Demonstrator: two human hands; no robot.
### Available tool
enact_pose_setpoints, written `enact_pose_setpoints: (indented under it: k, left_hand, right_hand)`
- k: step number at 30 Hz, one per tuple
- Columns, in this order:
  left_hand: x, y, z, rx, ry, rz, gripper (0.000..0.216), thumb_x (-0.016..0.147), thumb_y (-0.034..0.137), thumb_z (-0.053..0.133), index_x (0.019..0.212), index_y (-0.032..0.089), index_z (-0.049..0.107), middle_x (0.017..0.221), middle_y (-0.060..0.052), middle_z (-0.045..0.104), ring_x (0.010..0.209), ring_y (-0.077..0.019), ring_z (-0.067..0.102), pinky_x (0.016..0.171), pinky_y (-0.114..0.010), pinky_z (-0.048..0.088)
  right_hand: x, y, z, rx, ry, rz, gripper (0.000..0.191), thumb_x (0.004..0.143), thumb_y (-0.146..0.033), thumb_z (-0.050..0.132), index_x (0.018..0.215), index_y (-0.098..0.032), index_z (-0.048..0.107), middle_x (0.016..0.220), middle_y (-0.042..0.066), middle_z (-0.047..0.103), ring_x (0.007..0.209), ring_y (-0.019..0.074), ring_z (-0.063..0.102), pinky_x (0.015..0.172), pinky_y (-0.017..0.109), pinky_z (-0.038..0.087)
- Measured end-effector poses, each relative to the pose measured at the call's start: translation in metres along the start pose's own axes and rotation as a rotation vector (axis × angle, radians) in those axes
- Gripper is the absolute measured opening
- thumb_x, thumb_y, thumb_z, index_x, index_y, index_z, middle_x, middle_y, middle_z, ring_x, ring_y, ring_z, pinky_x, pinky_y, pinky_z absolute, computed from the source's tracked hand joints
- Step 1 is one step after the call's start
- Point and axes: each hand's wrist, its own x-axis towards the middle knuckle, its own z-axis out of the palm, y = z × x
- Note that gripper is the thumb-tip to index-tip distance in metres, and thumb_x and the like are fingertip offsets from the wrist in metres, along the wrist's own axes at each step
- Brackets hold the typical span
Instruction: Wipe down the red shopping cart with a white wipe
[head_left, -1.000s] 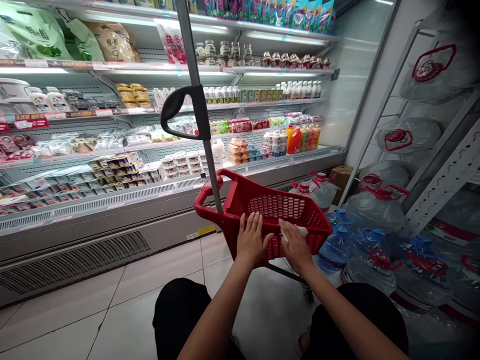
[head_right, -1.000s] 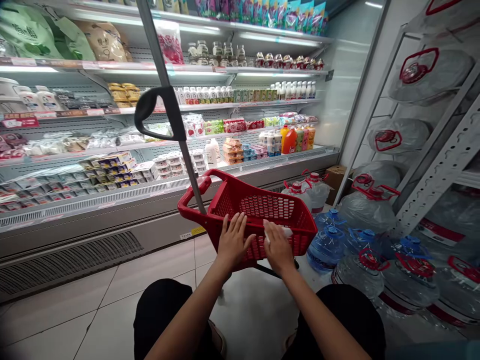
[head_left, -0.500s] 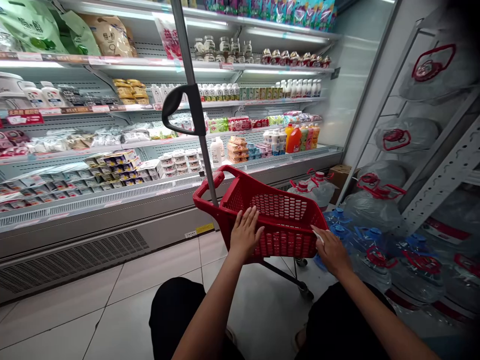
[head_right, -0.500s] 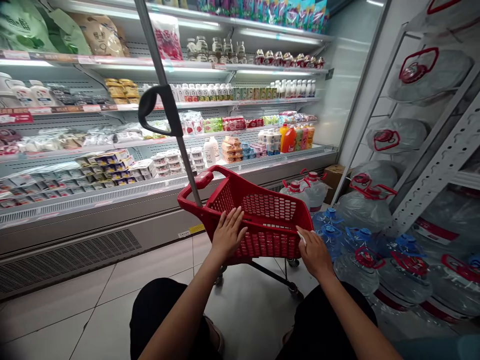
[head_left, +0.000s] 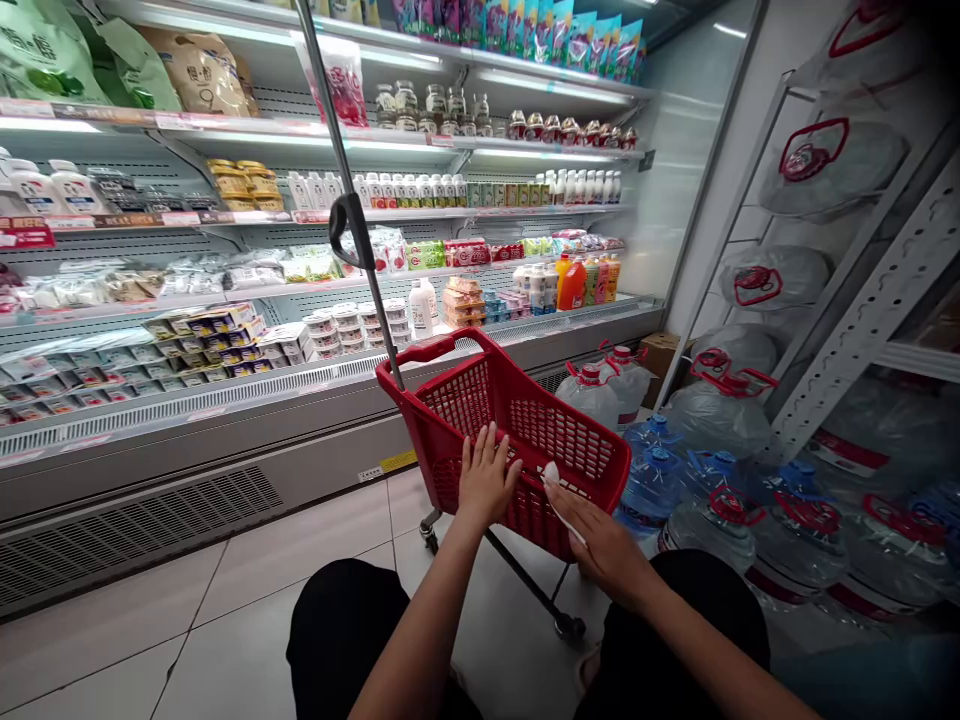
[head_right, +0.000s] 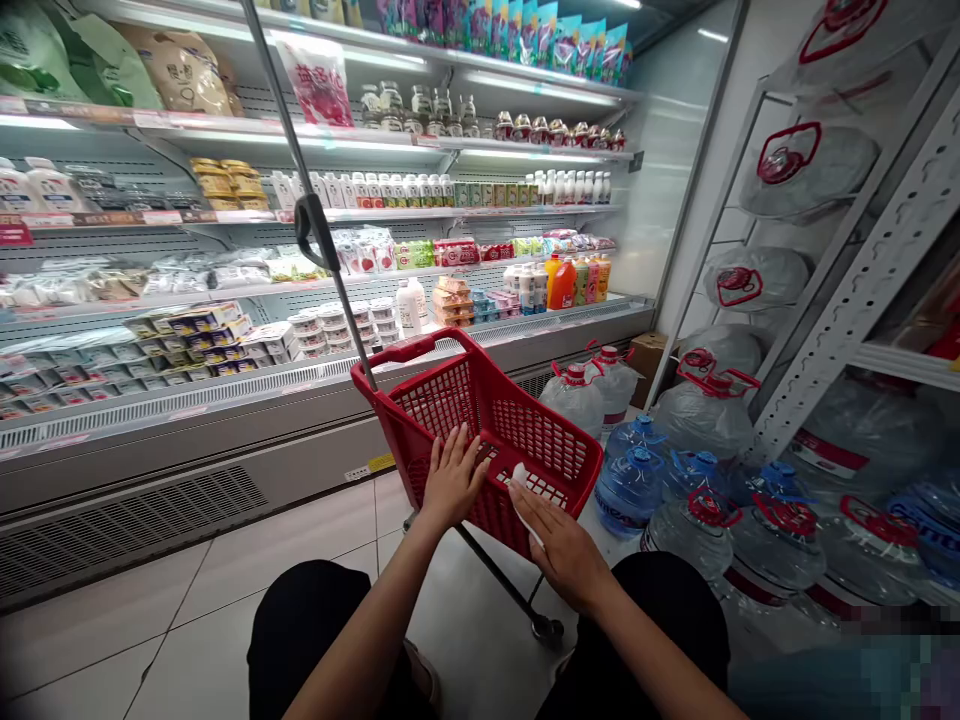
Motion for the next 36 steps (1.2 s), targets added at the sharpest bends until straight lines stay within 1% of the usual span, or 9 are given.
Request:
enact_pose_setpoints:
  k: [4,8,13,17,20,24,27,32,36]
  left_hand:
    - [0.001,-0.025,-0.004,0.013,0.001,-0.081,0.061,0.108,0.05,0.033,0.161,0.019,0.04,0.172,-0.006,0.024,0.161,-0.0242,0.018,0.133,-0.051,0.015]
    - [-0.006,-0.006,0.002,-0.021,-0.029,-0.09,0.059,0.107,0.04,0.033,0.158,0.011,0.044,0.169,-0.012,0.031,0.16,-0.0243,0.022,0.133,-0.049,0.017]
    - [-0.022,0.034,0.015,-0.083,-0.002,-0.033,0.063,0.104,0.046,0.043,0.156,0.011,0.045,0.171,-0.013,0.026,0.16,-0.0276,0.019,0.132,-0.053,0.018]
    - [-0.027,0.03,0.013,-0.108,0.005,-0.043,0.059,0.101,0.036,0.048,0.156,0.013,0.046,0.171,-0.014,0.024,0.161,-0.0285,0.017,0.132,-0.055,0.017]
    - [-0.029,0.021,0.009,-0.133,-0.009,-0.014,0.057,0.101,0.031,0.047,0.156,0.015,0.046,0.172,-0.012,0.022,0.161,-0.0268,0.016,0.132,-0.054,0.016]
    - [-0.03,0.019,0.005,-0.165,-0.032,0.013,0.059,0.101,0.028,0.046,0.159,0.018,0.041,0.174,-0.009,0.015,0.162,-0.0255,0.012,0.132,-0.054,0.015]
    - [-0.029,0.017,0.003,-0.181,-0.058,0.026,0.063,0.099,0.026,0.047,0.161,0.019,0.037,0.174,-0.009,0.013,0.162,-0.0255,0.011,0.131,-0.054,0.015]
    - [-0.024,-0.004,-0.002,-0.159,-0.088,0.031,0.068,0.097,0.024,0.047,0.162,0.017,0.033,0.174,-0.009,0.014,0.162,-0.0241,0.012,0.131,-0.052,0.017]
    - [-0.023,-0.01,-0.002,-0.094,-0.066,-0.071,0.063,0.1,0.028,0.045,0.16,0.009,0.036,0.17,-0.016,0.027,0.16,-0.0279,0.021,0.13,-0.051,0.022]
  right_hand:
    - [-0.019,0.031,0.002,-0.035,-0.025,0.005,0.072,0.102,-0.017,0.035,0.168,-0.031,0.01,0.17,0.0,0.032,0.154,0.0194,0.035,0.127,0.047,0.033]
    - [-0.019,0.051,0.012,-0.095,0.021,0.072,0.072,0.102,-0.018,0.034,0.168,-0.033,0.01,0.169,0.0,0.035,0.154,0.0209,0.034,0.127,0.051,0.031]
    - [-0.003,0.005,0.038,-0.074,0.1,0.105,0.073,0.102,-0.018,0.034,0.169,-0.026,0.006,0.171,0.004,0.03,0.157,0.0226,0.027,0.126,0.05,0.034]
    - [0.002,-0.016,0.048,-0.048,0.058,0.031,0.076,0.098,-0.018,0.039,0.169,-0.025,0.011,0.17,0.004,0.032,0.156,0.0225,0.03,0.126,0.049,0.034]
    - [0.004,0.019,0.04,-0.059,0.012,-0.047,0.076,0.096,-0.015,0.039,0.168,-0.029,0.018,0.166,0.002,0.041,0.152,0.0204,0.039,0.128,0.05,0.029]
    - [0.004,0.088,0.027,-0.133,0.078,0.087,0.066,0.1,-0.02,0.038,0.164,-0.032,0.029,0.156,0.002,0.054,0.146,0.0227,0.047,0.127,0.055,0.03]
    - [0.002,0.103,0.028,-0.148,0.115,0.144,0.059,0.102,-0.023,0.036,0.16,-0.029,0.039,0.152,0.004,0.057,0.146,0.0252,0.047,0.125,0.056,0.033]
    - [0.002,0.037,0.044,-0.066,0.153,0.113,0.061,0.1,-0.021,0.038,0.161,-0.026,0.037,0.157,0.005,0.052,0.152,0.0246,0.038,0.127,0.054,0.033]
    - [0.012,-0.026,0.051,-0.015,0.102,0.031,0.07,0.096,-0.016,0.04,0.165,-0.024,0.029,0.164,0.005,0.044,0.154,0.0227,0.034,0.128,0.053,0.031]
